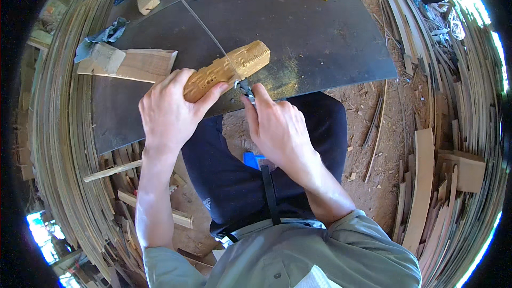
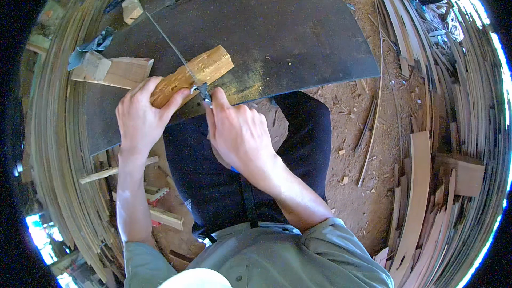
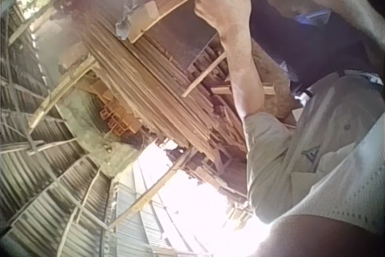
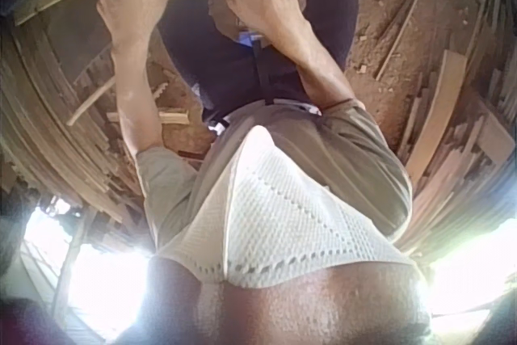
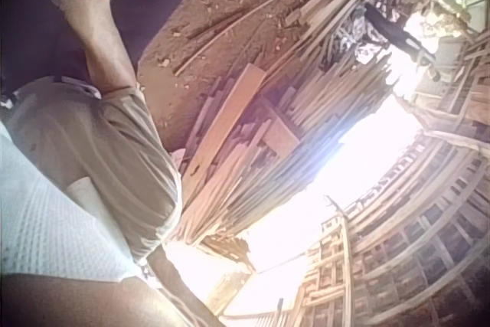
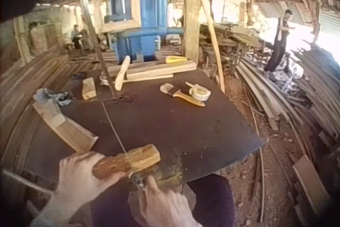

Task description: Using a hand saw to cut a wood block in a woodworking shop.

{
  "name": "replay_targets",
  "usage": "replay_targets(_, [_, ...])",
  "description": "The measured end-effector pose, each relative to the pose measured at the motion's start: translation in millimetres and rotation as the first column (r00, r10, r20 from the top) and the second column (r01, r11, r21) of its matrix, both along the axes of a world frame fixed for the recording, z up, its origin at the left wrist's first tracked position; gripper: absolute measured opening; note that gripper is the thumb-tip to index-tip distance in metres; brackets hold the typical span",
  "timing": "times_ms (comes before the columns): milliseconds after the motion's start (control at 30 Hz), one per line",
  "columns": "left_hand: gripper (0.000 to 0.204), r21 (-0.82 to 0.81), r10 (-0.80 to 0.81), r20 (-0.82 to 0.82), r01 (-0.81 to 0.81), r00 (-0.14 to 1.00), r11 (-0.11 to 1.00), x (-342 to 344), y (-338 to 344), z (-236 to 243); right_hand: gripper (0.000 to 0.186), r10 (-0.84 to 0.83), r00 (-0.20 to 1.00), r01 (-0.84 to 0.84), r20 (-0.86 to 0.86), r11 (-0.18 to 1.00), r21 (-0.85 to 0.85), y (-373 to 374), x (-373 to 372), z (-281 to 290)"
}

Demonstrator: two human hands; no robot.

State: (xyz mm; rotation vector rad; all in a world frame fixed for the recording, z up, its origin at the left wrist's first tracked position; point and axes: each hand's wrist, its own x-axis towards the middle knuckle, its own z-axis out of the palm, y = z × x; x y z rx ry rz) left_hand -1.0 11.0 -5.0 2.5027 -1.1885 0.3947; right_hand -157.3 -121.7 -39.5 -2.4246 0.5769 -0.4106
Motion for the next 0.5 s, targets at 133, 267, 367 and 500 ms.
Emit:
replay_targets(133, [0.062,0.051,0.019,-0.016,-0.018,1.0,0.999,-4.7,3.1,9.8,0.027,-0.007,1.0,0.006,0.016,0.998,0.058,5.3,-16.7,-9.1])
replay_targets(267, [0.064,0.073,0.026,-0.095,-0.019,0.995,0.997,-4.8,6.4,7.3,0.033,0.009,0.999,-0.004,-0.051,0.995,0.104,16.0,-91.3,-43.4])
replay_targets(367, [0.063,0.079,0.025,-0.073,-0.02,0.997,0.997,-3.8,7.3,5.9,0.029,-0.07,0.995,0.078,-0.074,0.992,0.1,20.0,-152.8,-66.9])
replay_targets(500, [0.061,0.056,-0.014,-0.051,0.017,0.999,0.998,-1.8,10.0,3.4,0.027,-0.081,0.997,0.079,-0.002,0.975,0.209,10.3,-159.7,-54.2])
